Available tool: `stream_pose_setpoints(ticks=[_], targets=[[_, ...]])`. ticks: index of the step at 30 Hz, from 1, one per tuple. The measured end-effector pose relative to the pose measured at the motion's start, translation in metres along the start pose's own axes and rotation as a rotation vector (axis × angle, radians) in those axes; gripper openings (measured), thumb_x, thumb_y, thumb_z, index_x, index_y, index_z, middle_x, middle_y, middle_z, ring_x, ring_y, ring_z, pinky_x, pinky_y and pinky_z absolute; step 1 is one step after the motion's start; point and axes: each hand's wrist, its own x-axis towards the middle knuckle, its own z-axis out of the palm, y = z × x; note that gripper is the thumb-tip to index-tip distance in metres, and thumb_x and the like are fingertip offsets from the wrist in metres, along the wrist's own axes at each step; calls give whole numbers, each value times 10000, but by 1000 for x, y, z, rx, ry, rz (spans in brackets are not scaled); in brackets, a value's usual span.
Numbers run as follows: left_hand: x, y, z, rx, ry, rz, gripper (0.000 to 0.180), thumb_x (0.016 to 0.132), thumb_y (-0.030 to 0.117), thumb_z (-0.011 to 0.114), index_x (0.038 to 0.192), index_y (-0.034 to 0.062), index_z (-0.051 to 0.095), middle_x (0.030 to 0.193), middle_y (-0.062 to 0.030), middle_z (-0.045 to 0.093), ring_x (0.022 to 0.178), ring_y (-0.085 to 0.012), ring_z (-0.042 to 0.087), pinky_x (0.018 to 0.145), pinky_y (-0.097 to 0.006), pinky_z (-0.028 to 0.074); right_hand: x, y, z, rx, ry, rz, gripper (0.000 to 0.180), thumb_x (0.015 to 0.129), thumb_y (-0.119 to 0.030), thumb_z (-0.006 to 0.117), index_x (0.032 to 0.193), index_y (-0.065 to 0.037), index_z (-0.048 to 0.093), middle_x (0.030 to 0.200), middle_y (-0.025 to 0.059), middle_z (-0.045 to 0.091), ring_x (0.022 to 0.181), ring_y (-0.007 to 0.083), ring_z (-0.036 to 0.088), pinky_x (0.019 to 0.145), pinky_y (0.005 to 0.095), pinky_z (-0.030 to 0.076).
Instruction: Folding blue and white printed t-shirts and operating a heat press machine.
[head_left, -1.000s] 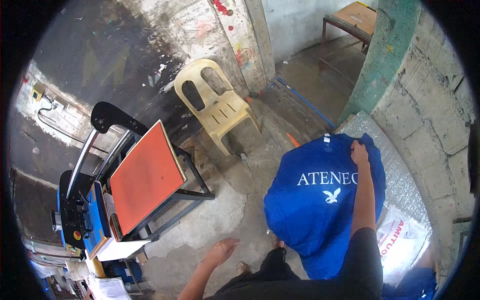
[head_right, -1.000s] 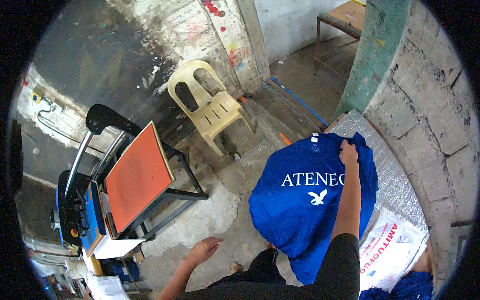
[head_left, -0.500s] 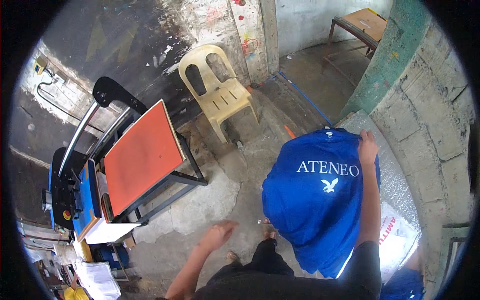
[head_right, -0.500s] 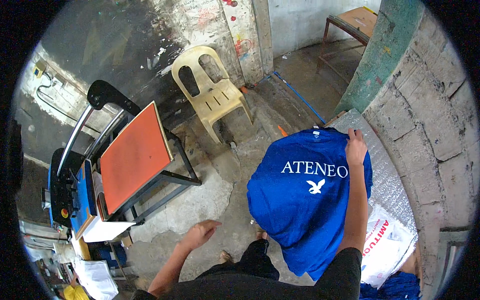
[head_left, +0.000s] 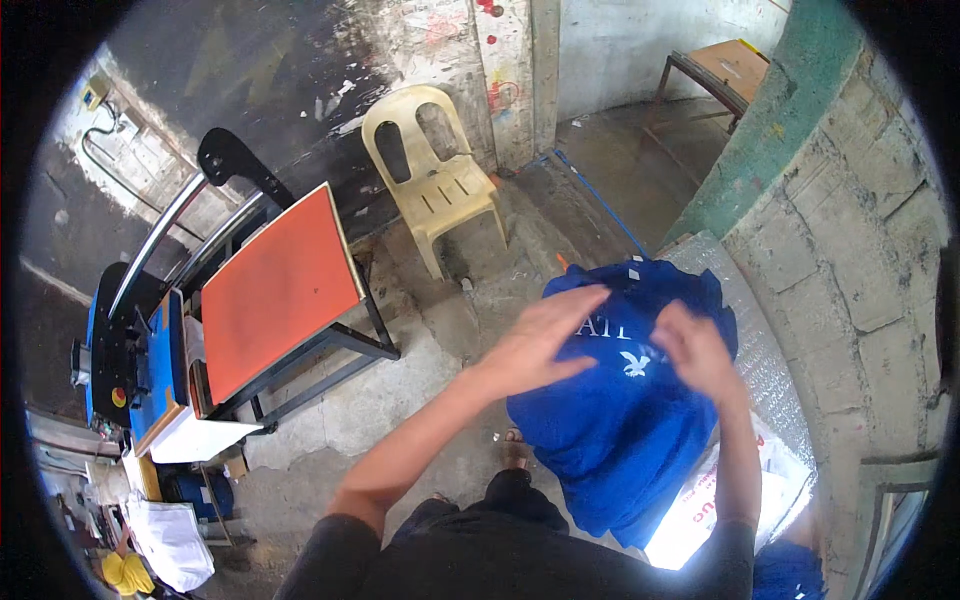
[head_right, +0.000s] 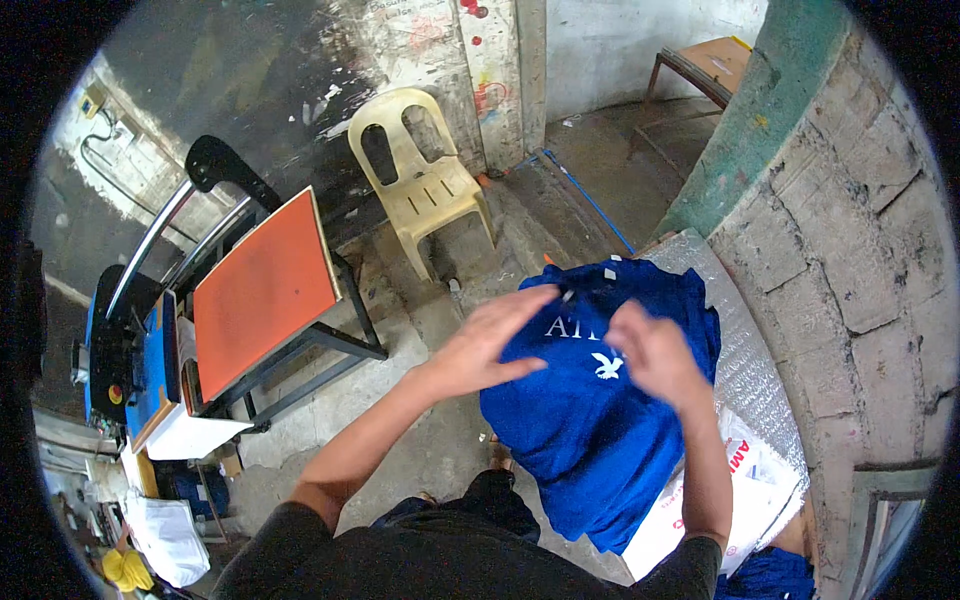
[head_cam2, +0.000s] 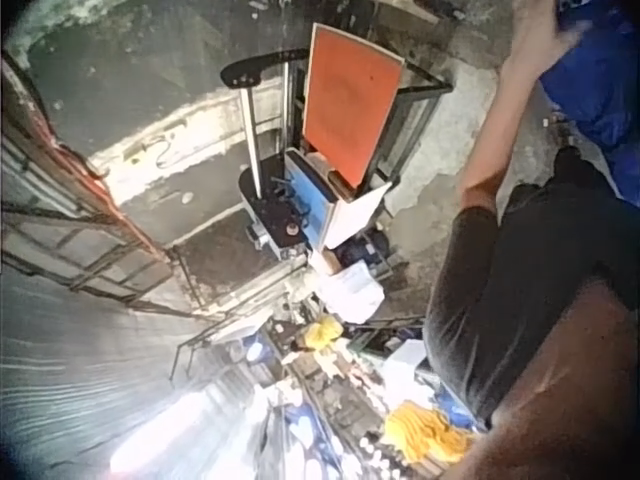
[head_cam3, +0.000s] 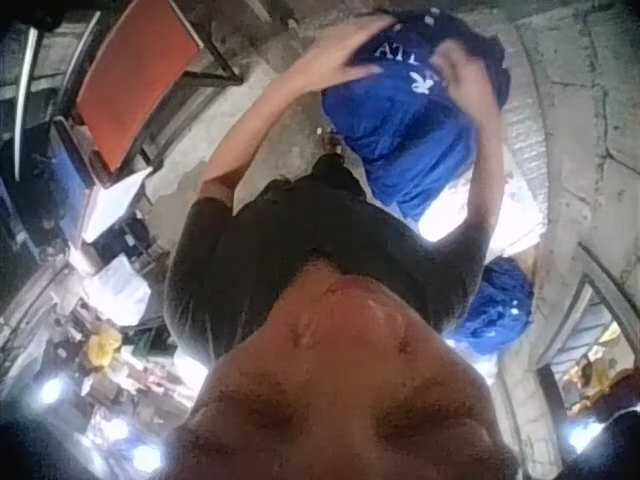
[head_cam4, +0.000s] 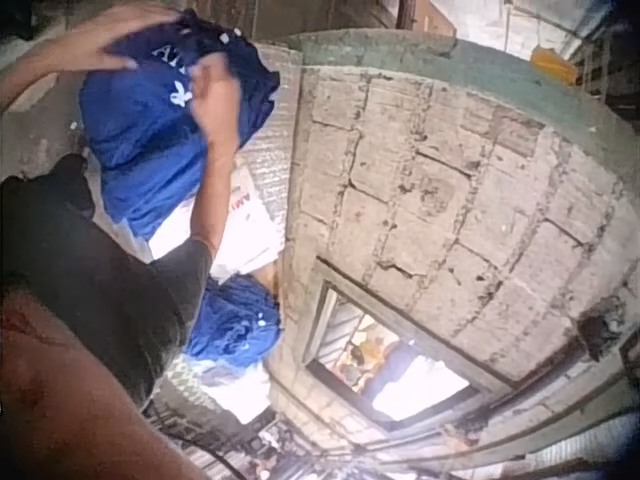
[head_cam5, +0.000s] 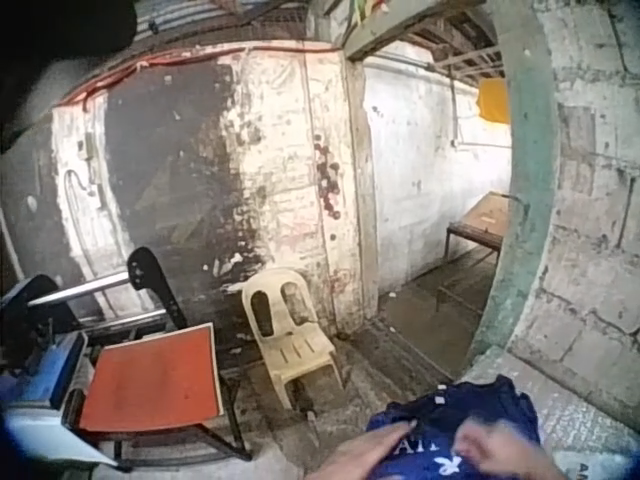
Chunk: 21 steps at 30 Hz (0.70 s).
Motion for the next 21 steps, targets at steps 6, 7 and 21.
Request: stream_pose_setpoints(ticks=[6, 7, 21], targets=[[10, 14, 35, -233, -297, 139, 340, 690, 242, 755, 909, 29, 603, 794, -130, 596, 793, -313, 575, 780, -397, 428, -28, -91, -40, 73, -21, -140, 159, 765, -106, 673, 846, -40, 553, 690, 119, 589, 593, 309, 594, 507, 390, 426], [3, 9, 33, -237, -291, 133, 340, 690, 242, 755, 909, 29, 603, 794, -130, 596, 793, -313, 575, 780, -397, 428, -37, -98, -54, 48, 31, -127, 164, 743, -111, 691, 826, -33, 572, 687, 110, 598, 586, 300, 593, 504, 374, 419], [-66, 10, -135, 76, 116, -338, 184, 685, 72, 676, 686, 2, 506, 612, -137, 511, 603, -291, 574, 554, -355, 440, -62, -129, -140, -230, 267, -53, 494, 484, -292, 848, 818, -6, 624, 797, 117, 630, 735, 238, 603, 679, 299, 432]])
